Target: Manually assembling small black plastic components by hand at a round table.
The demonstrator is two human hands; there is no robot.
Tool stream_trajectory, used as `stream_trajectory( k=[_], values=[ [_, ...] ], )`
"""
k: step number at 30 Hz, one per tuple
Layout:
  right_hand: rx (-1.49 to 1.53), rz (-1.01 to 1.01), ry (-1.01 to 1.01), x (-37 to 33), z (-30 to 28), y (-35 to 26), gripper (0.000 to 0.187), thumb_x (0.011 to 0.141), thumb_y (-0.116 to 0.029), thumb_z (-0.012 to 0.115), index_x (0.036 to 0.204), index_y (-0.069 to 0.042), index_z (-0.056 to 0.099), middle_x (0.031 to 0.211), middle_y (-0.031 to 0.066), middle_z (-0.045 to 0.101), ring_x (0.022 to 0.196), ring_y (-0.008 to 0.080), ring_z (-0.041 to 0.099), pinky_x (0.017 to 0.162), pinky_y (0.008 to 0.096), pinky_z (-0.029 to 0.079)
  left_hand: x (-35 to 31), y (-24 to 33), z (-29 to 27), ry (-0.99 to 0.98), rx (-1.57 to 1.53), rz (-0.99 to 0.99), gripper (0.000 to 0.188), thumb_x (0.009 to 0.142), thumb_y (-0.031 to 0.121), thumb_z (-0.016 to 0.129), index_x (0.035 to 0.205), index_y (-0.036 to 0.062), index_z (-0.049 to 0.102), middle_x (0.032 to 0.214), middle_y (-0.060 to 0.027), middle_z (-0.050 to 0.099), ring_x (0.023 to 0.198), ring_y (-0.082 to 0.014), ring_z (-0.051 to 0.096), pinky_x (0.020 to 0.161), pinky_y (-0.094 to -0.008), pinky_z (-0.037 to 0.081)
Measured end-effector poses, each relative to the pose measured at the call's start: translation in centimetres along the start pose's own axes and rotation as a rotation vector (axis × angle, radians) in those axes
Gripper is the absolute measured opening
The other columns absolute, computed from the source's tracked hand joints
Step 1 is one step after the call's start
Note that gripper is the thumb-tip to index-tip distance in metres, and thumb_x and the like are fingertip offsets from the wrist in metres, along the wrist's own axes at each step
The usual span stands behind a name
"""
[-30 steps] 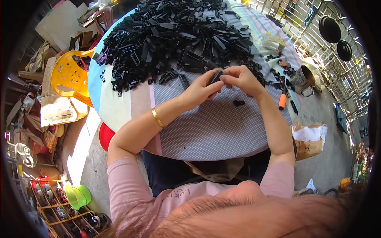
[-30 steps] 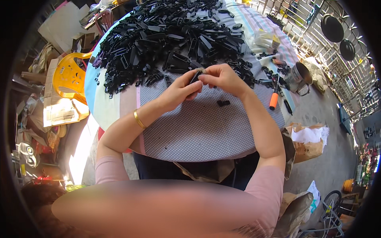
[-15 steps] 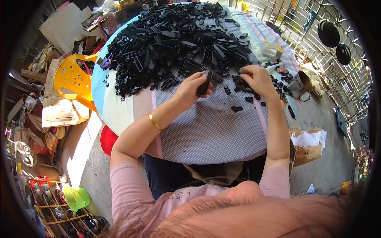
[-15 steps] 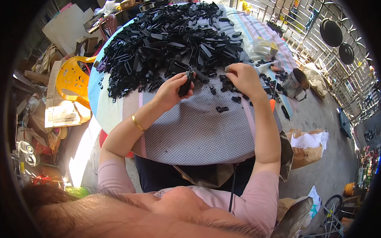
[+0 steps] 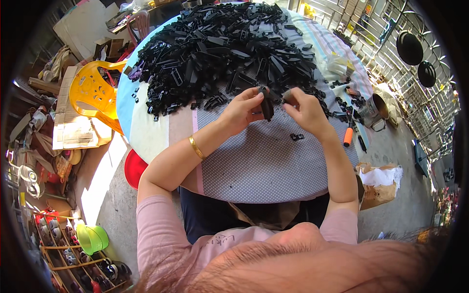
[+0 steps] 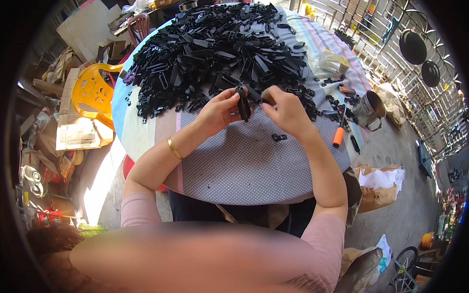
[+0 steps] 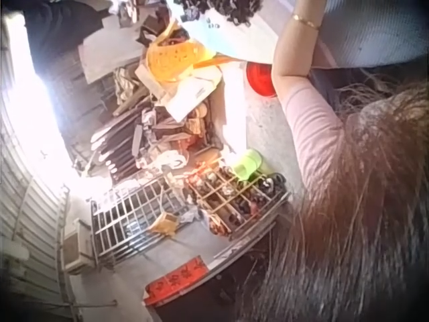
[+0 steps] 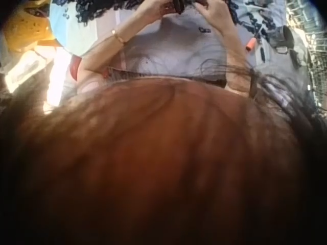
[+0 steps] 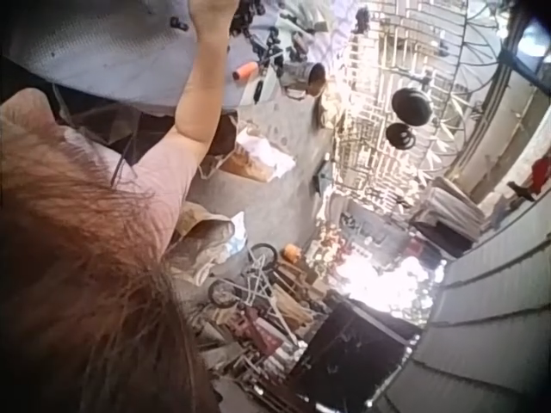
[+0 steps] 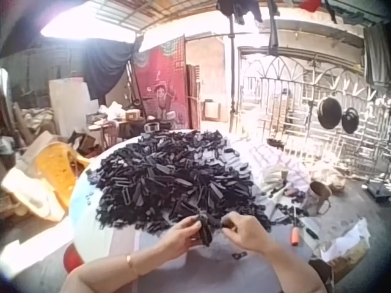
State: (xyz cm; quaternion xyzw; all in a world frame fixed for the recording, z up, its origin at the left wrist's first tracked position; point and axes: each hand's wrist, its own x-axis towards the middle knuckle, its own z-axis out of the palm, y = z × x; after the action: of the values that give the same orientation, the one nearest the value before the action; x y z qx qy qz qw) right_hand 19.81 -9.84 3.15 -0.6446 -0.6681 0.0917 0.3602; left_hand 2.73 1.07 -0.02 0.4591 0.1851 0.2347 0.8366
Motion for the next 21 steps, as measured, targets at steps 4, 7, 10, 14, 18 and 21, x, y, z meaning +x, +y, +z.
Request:
stream_trajectory(
  k=[4, 7, 10, 14, 18, 21],
  values=[
    [0.390, 0.023, 0.141, -0.2, 0.7, -0.7, 0.026, 0.072, -0.002, 0.070, 0.093, 0.003, 0.057, 0.081, 0.0091, 0.064, 0.076, 0.0142, 0.064, 0.066, 0.0250, 0.052, 0.1, -0.1, -0.4, -0.034, -0.004, -0.008, 0.027, 0.093, 0.020, 0.045, 0.116, 0.0065, 0.049, 0.102, -0.0069, 0.057, 0.092, -0.0200, 0.059, 0.082, -0.0378, 0.050],
    [0.371, 0.060, 0.102, -0.5, 1.3, -1.5, 0.023, 0.072, -0.002, 0.070, 0.090, 0.004, 0.058, 0.082, 0.0087, 0.064, 0.075, 0.0138, 0.064, 0.067, 0.0244, 0.052, -0.1, -0.1, -0.1, -0.057, -0.002, -0.008, 0.027, 0.093, 0.019, 0.046, 0.117, 0.0061, 0.048, 0.103, -0.0063, 0.057, 0.094, -0.0182, 0.059, 0.082, -0.0349, 0.050],
    [0.320, -0.072, 0.189, -0.4, 2.1, -1.4, 0.014, 0.071, 0.002, 0.066, 0.084, 0.003, 0.059, 0.079, 0.0093, 0.062, 0.069, 0.0169, 0.062, 0.061, 0.0255, 0.050, -0.3, -0.2, 0.3, -0.040, 0.058, 0.043, 0.027, 0.093, 0.018, 0.047, 0.116, 0.0055, 0.048, 0.104, -0.0050, 0.057, 0.093, -0.0159, 0.059, 0.082, -0.0323, 0.050],
    [0.112, -0.170, 0.311, -0.5, 2.2, -1.8, 0.013, 0.068, 0.002, 0.064, 0.080, 0.002, 0.060, 0.075, 0.0109, 0.058, 0.064, 0.0228, 0.059, 0.055, 0.0292, 0.047, -0.3, -0.3, 0.4, -0.022, 0.107, 0.086, 0.026, 0.092, 0.018, 0.048, 0.114, 0.0039, 0.048, 0.103, -0.0037, 0.056, 0.091, -0.0135, 0.058, 0.082, -0.0309, 0.050],
    [0.068, -0.171, 0.306, -0.9, 2.2, -2.4, 0.013, 0.067, 0.001, 0.065, 0.080, 0.001, 0.060, 0.073, 0.0107, 0.056, 0.063, 0.0231, 0.058, 0.054, 0.0303, 0.047, -0.4, -0.6, 0.5, -0.022, 0.124, 0.091, 0.027, 0.092, 0.018, 0.049, 0.113, 0.0016, 0.048, 0.102, -0.0039, 0.056, 0.091, -0.0124, 0.057, 0.081, -0.0290, 0.050],
    [-0.135, -0.303, 0.308, -1.0, 2.6, -2.6, 0.012, 0.068, 0.004, 0.063, 0.079, 0.002, 0.058, 0.072, 0.0094, 0.056, 0.061, 0.0181, 0.058, 0.054, 0.0262, 0.048, -0.4, -1.0, 0.9, 0.045, 0.288, 0.211, 0.026, 0.092, 0.017, 0.049, 0.111, 0.0003, 0.048, 0.094, -0.0046, 0.057, 0.083, -0.0106, 0.058, 0.073, -0.0268, 0.051]
  ],
)
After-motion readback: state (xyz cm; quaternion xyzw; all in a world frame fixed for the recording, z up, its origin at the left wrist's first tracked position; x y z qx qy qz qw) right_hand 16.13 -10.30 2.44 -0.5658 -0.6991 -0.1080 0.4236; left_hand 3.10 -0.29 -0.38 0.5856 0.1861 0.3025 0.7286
